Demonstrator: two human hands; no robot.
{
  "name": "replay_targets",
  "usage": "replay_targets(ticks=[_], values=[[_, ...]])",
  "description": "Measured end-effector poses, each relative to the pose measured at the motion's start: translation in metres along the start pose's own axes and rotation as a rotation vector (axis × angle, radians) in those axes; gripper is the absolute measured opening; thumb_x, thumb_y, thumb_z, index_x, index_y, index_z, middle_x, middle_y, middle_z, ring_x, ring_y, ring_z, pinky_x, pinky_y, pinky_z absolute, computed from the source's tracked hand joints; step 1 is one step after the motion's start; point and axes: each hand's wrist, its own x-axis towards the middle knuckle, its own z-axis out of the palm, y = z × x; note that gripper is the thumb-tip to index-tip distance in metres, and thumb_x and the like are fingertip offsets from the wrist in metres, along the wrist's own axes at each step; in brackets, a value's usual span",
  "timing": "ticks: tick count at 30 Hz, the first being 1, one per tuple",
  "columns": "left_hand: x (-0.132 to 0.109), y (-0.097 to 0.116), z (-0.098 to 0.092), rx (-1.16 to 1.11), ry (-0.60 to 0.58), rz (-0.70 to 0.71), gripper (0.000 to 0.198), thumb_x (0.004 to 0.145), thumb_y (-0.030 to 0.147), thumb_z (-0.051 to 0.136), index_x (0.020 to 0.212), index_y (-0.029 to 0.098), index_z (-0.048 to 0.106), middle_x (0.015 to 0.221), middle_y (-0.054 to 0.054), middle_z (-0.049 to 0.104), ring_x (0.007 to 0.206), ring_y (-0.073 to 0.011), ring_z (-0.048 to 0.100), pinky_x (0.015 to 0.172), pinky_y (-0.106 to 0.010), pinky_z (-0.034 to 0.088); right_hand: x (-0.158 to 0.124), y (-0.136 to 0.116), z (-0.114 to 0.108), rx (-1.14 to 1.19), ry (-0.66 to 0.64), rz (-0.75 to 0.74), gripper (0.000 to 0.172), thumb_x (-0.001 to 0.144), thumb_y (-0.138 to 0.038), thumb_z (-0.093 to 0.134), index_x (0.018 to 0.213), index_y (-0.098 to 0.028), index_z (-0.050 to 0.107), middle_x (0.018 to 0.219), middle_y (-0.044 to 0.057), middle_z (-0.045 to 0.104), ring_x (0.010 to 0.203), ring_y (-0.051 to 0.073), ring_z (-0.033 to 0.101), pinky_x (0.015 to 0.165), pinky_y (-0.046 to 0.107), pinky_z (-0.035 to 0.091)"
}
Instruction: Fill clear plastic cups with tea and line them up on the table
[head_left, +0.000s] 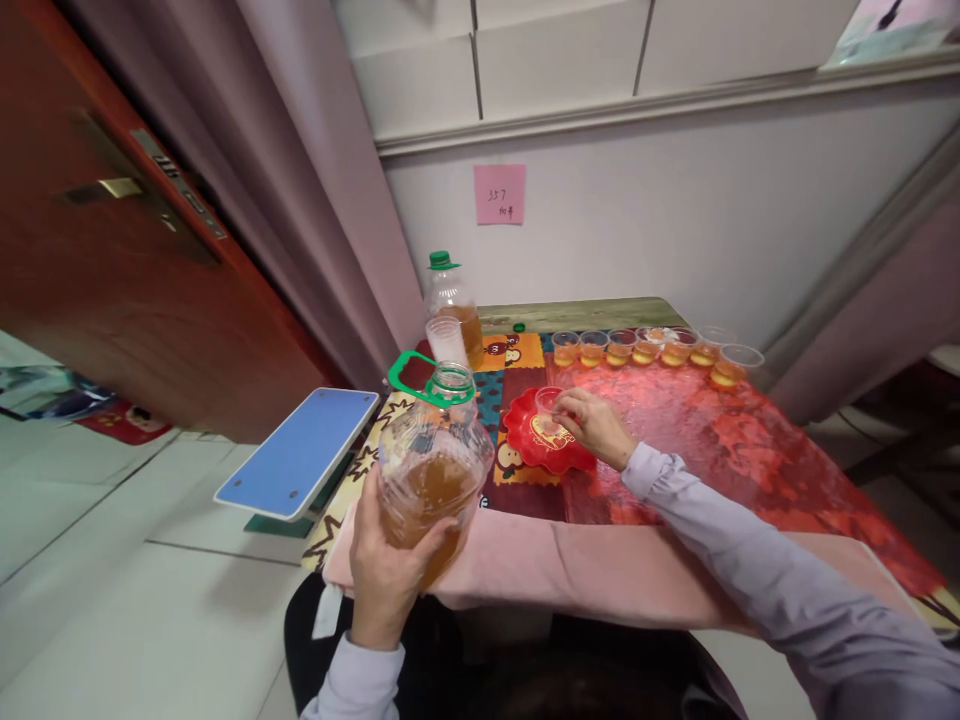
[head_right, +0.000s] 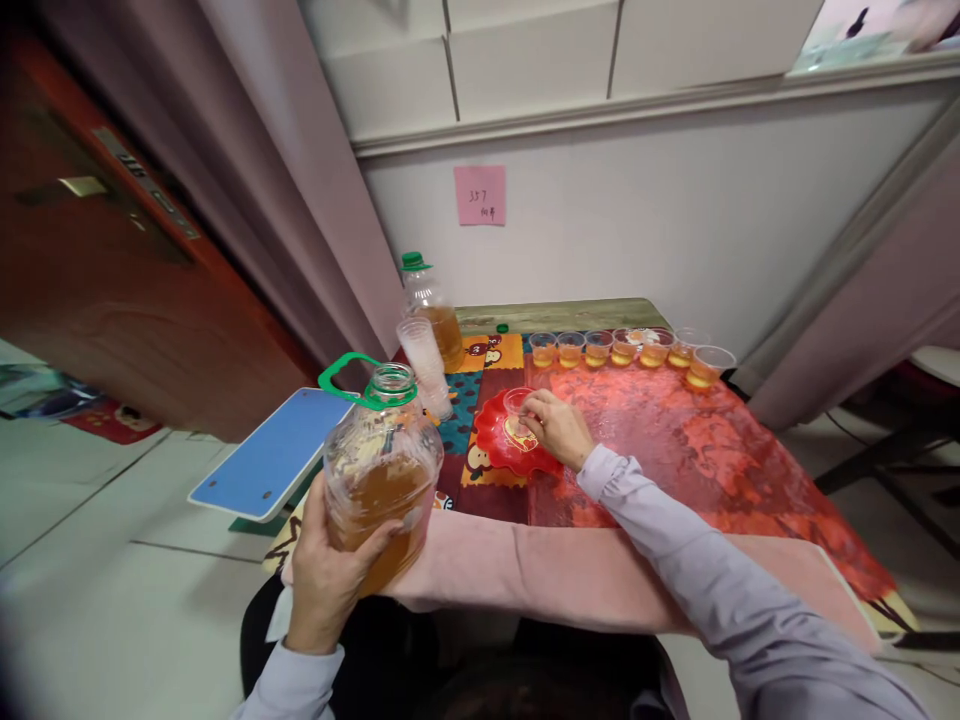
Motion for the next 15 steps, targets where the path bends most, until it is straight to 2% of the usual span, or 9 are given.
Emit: replay_targets(ticks=[3,5,7,9,12,14,15], values=[[0.000,0.002,-0.001,0.017,0.003,-0.006,0.116,0.064,0.075,0.084,0.159,0.020,0.044,0.155,-0.020,0.058,0.144,-0.0403,0.055,0.123,-0.057,0.042,-0.002,-0.001,0.004,-0.013,-0.015,0.025,0.012,0.100,-0.021,0.064,0.093,-0.020,0.074,0.109,0.008,0.074,0.089,0.018,0.071,0.077,0.028,0.051],[0.000,0.005,-0.003,0.035,-0.006,-0.004,0.115,0.066,0.073,0.084,0.159,0.020,0.043,0.155,-0.019,0.057,0.145,-0.0391,0.055,0.123,-0.055,0.042,-0.004,-0.004,0.001,-0.026,-0.021,0.030,0.009,0.098,-0.022,0.067,0.102,-0.020,0.075,0.116,0.010,0.074,0.088,0.018,0.072,0.077,0.029,0.052],[0.000,0.008,-0.005,0.046,-0.018,0.007,0.111,0.069,0.072,0.082,0.160,0.021,0.042,0.156,-0.018,0.057,0.145,-0.0378,0.055,0.124,-0.053,0.043,-0.006,-0.009,-0.007,-0.052,-0.007,0.030,0.021,0.097,-0.026,0.070,0.117,-0.019,0.073,0.125,0.012,0.072,0.087,0.020,0.072,0.077,0.031,0.054],[0.000,0.011,-0.006,0.057,-0.023,0.018,0.109,0.071,0.072,0.081,0.160,0.021,0.042,0.157,-0.018,0.057,0.146,-0.0371,0.054,0.123,-0.052,0.043,-0.008,-0.018,-0.016,-0.055,0.061,0.038,0.032,0.098,-0.033,0.070,0.127,-0.019,0.071,0.131,0.015,0.071,0.085,0.021,0.072,0.077,0.034,0.055],[0.001,0.013,-0.006,0.075,-0.021,0.020,0.109,0.070,0.072,0.081,0.159,0.022,0.043,0.157,-0.018,0.056,0.146,-0.0368,0.055,0.123,-0.052,0.044,-0.011,-0.042,-0.023,0.095,0.257,0.120,0.032,0.100,-0.043,0.066,0.121,-0.019,0.072,0.118,0.013,0.075,0.074,0.019,0.068,0.076,0.035,0.056],[0.002,0.014,-0.005,0.087,-0.026,0.018,0.109,0.070,0.072,0.081,0.159,0.021,0.044,0.157,-0.018,0.057,0.145,-0.0370,0.055,0.123,-0.051,0.044,-0.015,-0.065,-0.015,0.320,0.356,0.231,0.031,0.101,-0.047,0.062,0.114,-0.019,0.071,0.099,0.009,0.075,0.067,0.017,0.064,0.069,0.033,0.055],[0.003,0.015,-0.004,0.091,-0.030,0.013,0.110,0.069,0.072,0.082,0.159,0.021,0.044,0.157,-0.018,0.057,0.145,-0.0374,0.055,0.123,-0.052,0.044,-0.017,-0.078,-0.006,0.461,0.366,0.285,0.032,0.102,-0.049,0.060,0.112,-0.019,0.070,0.092,0.007,0.074,0.065,0.017,0.064,0.065,0.031,0.054]])
